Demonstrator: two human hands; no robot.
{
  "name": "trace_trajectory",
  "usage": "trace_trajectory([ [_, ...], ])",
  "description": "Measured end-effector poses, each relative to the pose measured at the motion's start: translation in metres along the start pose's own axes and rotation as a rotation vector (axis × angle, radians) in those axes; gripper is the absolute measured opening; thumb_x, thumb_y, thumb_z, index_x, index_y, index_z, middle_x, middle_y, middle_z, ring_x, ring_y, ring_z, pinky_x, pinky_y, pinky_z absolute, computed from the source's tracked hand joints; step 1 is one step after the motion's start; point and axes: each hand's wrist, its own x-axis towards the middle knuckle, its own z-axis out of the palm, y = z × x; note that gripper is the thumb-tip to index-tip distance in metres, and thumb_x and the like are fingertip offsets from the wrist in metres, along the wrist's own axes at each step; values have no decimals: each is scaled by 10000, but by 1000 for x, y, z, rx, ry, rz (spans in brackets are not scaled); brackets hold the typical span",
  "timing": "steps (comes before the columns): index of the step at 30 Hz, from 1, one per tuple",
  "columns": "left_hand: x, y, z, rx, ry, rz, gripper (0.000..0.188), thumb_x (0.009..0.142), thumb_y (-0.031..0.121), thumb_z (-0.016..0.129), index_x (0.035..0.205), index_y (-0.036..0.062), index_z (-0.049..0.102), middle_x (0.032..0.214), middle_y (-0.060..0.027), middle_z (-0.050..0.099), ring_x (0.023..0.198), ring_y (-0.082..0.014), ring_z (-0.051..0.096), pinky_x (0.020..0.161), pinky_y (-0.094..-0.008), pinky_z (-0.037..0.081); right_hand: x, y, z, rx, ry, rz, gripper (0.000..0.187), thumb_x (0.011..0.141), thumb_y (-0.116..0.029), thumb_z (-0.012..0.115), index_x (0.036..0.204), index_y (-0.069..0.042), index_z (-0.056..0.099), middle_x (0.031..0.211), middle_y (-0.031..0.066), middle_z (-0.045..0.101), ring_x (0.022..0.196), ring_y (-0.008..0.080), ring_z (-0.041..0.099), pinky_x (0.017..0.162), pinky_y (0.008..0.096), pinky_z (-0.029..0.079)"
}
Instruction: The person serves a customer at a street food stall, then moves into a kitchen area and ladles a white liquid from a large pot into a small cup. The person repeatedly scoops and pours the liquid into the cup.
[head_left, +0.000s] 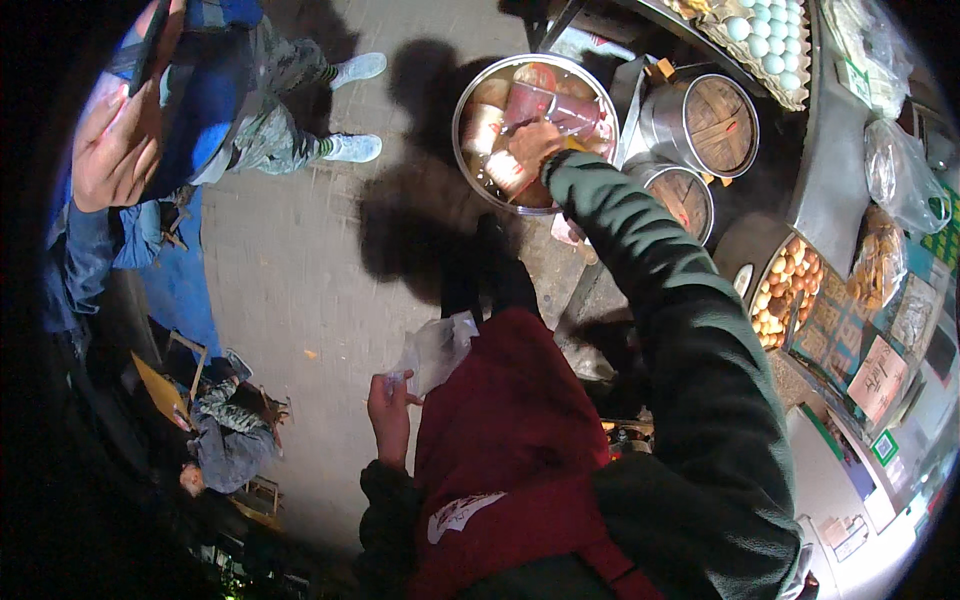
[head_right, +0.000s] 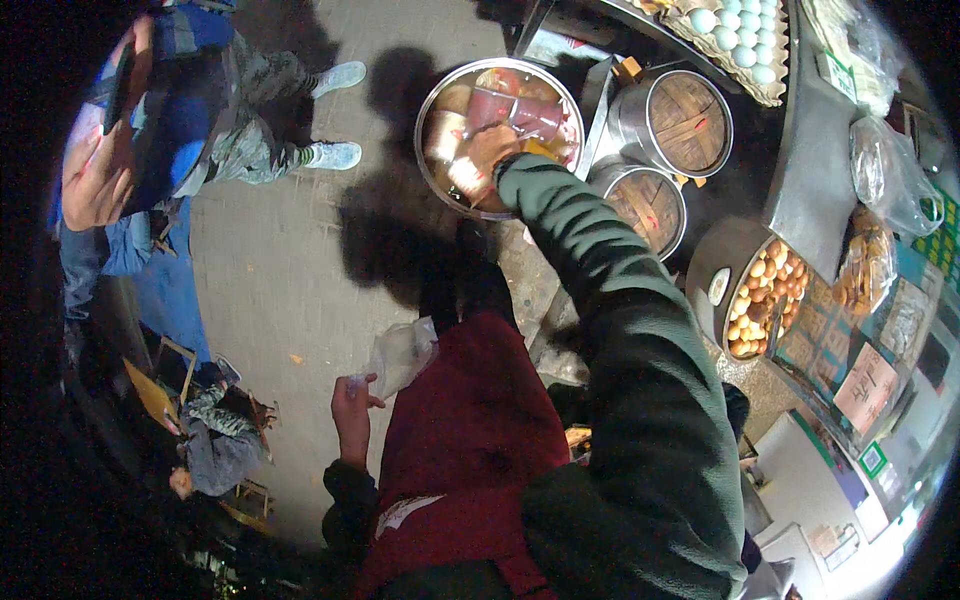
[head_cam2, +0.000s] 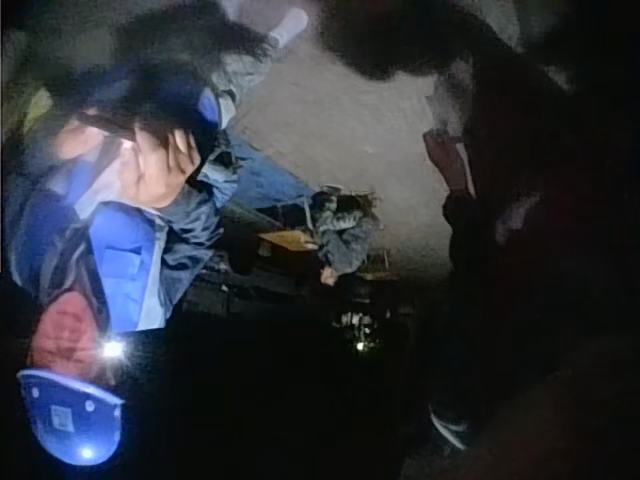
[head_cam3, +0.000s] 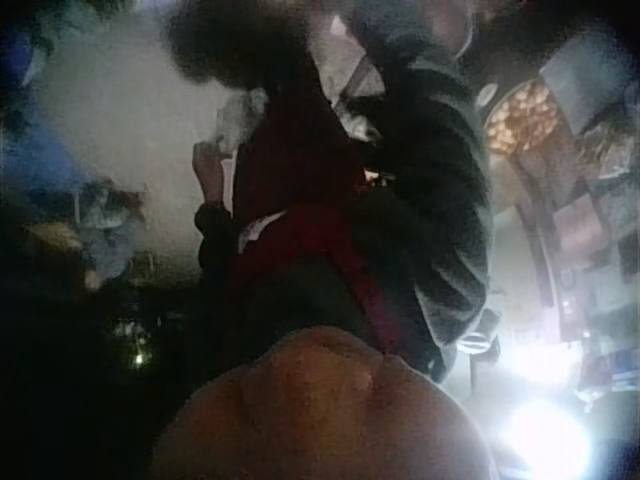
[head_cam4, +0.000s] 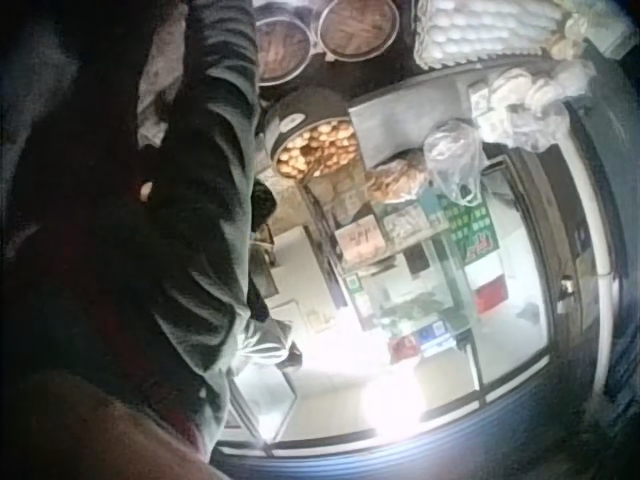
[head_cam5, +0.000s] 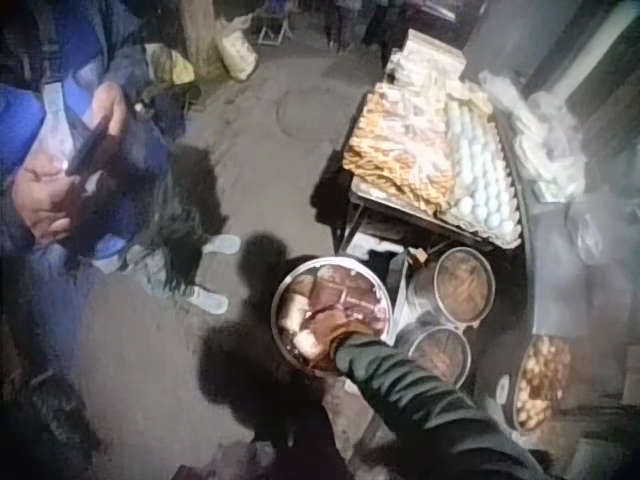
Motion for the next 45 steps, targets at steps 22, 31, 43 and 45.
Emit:
trace_trajectory([
  [22, -10, -11, -9, -164, 73, -62, 126, 1119, 116, 555, 1137, -9, 565, 1223, -196, 723, 738, -168, 688, 671, -322, 611, -33, 81, -56, -149, -7, -513, 175, 894, -245, 652, 851, -144, 788, 789, 98, 773, 795, 288, 781, 651, 429, 587],
  [31, 7, 31, 10, -142, 10, 27, 120, 1108, 111, 576, 1137, -5, 574, 1211, -180, 731, 783, -153, 685, 695, -332, 608, -107, 68, -110, 264, 146, -185, 563, 807, -224, 765, 1361, -154, 698, 720, 164, 702, 703, 396, 722, 662, 524, 538],
  [43, 67, 128, 63, 223, 122, 355, 148, 1068, 129, 620, 1159, 12, 616, 1027, -136, 689, 750, -233, 700, 721, -385, 570, -138, 44, -96, 623, 286, 418, 266, 937, -282, 671, 1043, -45, 613, 1001, 227, 726, 952, 450, 710, 830, 543, 558],
  [45, 75, 143, 72, 246, 125, 434, 153, 1062, 127, 626, 1166, 14, 616, 1018, -132, 665, 750, -249, 696, 718, -386, 567, -153, 42, -118, 743, 336, 461, 257, 930, -257, 687, 1027, -37, 595, 958, 245, 709, 870, 470, 702, 771, 536, 554],
])
